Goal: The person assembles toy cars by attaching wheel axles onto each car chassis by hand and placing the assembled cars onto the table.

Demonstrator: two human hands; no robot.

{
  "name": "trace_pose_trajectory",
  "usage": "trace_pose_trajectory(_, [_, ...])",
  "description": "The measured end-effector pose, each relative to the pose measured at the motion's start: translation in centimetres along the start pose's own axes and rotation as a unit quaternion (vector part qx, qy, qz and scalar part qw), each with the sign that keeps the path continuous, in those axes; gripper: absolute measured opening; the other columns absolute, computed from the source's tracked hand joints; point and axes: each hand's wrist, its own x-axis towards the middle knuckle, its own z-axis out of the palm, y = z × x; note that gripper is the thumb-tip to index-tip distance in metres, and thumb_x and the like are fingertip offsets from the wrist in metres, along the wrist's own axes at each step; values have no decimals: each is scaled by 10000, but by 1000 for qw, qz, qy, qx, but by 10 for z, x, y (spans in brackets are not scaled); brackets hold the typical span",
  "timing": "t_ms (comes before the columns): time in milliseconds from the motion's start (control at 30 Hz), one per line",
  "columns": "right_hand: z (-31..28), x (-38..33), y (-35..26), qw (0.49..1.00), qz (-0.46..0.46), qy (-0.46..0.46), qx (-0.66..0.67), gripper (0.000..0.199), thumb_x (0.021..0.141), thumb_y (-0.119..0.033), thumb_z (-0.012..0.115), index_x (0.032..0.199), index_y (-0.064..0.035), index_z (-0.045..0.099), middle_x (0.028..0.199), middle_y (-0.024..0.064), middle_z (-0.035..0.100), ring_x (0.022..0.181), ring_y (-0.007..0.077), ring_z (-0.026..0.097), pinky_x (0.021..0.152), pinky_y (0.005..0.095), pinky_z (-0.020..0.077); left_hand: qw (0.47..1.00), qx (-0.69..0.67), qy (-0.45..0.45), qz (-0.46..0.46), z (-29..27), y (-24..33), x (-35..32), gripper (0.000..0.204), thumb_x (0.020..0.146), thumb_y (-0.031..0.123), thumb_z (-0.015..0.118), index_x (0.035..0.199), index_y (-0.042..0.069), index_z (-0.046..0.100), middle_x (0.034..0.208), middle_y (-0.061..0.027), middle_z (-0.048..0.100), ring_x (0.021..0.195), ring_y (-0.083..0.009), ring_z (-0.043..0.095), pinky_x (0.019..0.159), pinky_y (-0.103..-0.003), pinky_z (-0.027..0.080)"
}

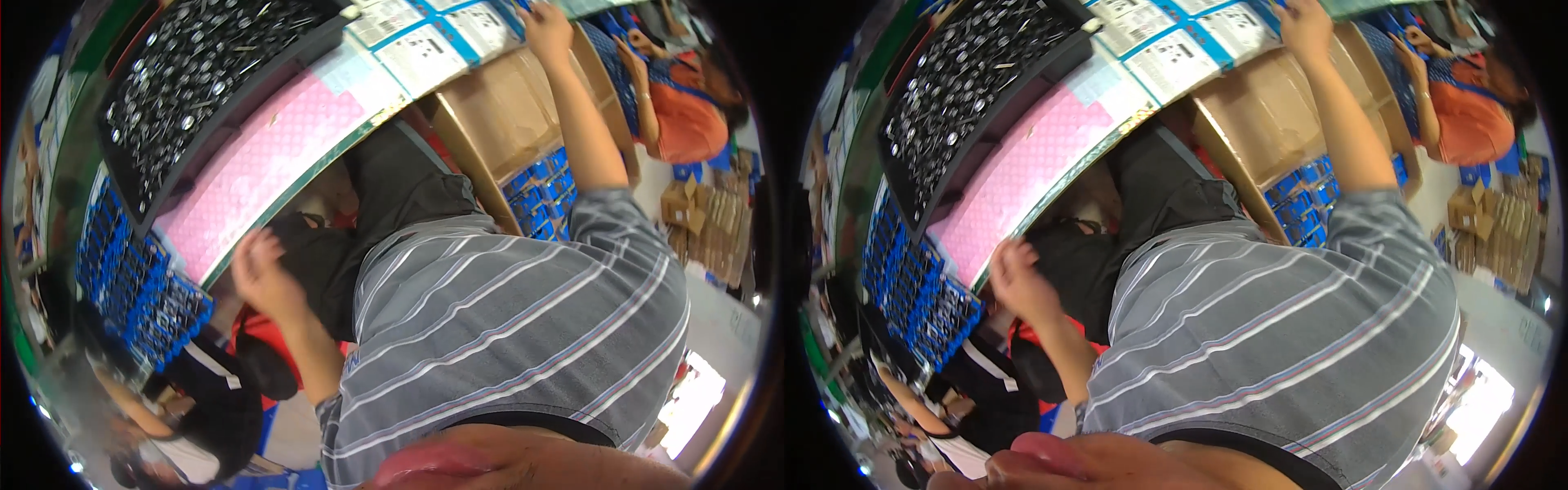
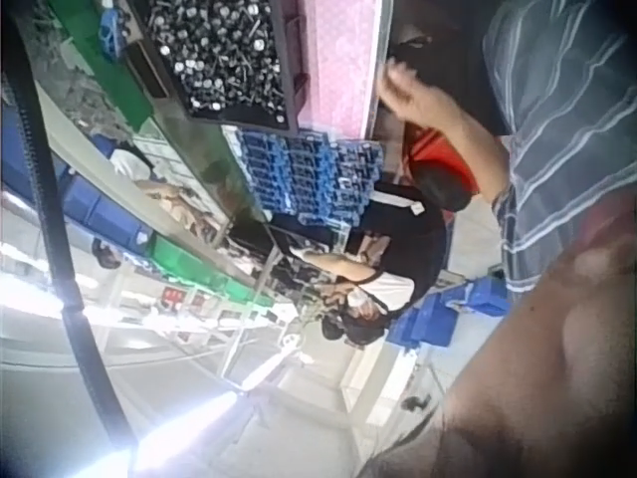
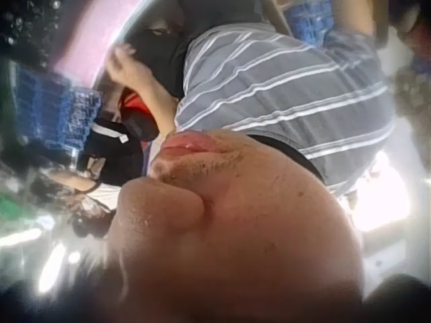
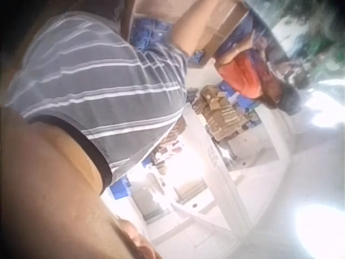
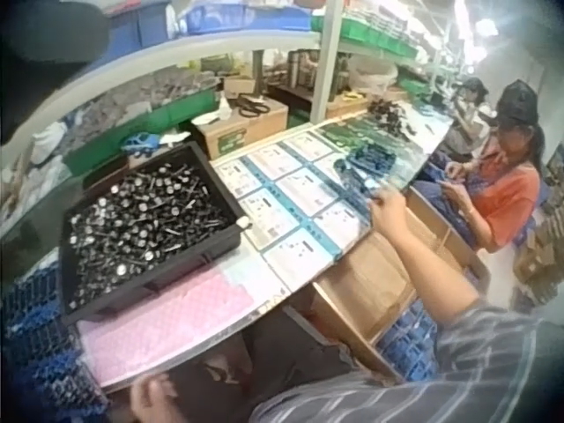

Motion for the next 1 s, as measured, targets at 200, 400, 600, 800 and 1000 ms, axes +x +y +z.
trace_pose_trajectory(200, [-110,-99,-192,900,-103,-96,413,195,758,-89,811,901,-11,705,952,126,678,872,278,662,773,356,532,911,-245,-323,-78,104,-9,-11,618,977,292,626,1445,-12,362,1234,-190,585,760,-146,618,621,-233,488])
trace_pose_trajectory(400, [-106,-46,-262,771,-237,-182,563,170,796,-122,784,928,-40,713,978,93,691,881,249,673,777,336,539,898,-332,-262,-120,87,-1,13,528,973,216,540,1420,11,348,1136,-175,613,800,-201,635,546,-286,493])
trace_pose_trajectory(600, [-24,92,-338,905,-180,-338,184,362,816,-392,735,915,-44,760,957,215,716,886,374,695,758,446,552,923,-315,-191,-110,65,0,3,479,979,167,518,1408,12,373,1146,-186,618,776,-199,630,559,-293,495])
trace_pose_trajectory(800, [14,94,-367,858,-361,-366,3,361,772,-346,785,927,-21,758,982,187,728,952,346,700,837,428,563,915,-352,-150,-129,39,-8,-14,475,965,83,539,1406,23,373,1154,-185,622,747,-188,632,550,-288,497])
trace_pose_trajectory(1000, [-52,76,-367,834,-214,-389,327,238,773,-216,763,853,6,742,971,204,713,852,340,687,750,368,552,932,-329,-113,-100,21,-22,-10,458,1007,180,517,1405,-9,390,1078,-168,645,757,-219,661,565,-294,520])
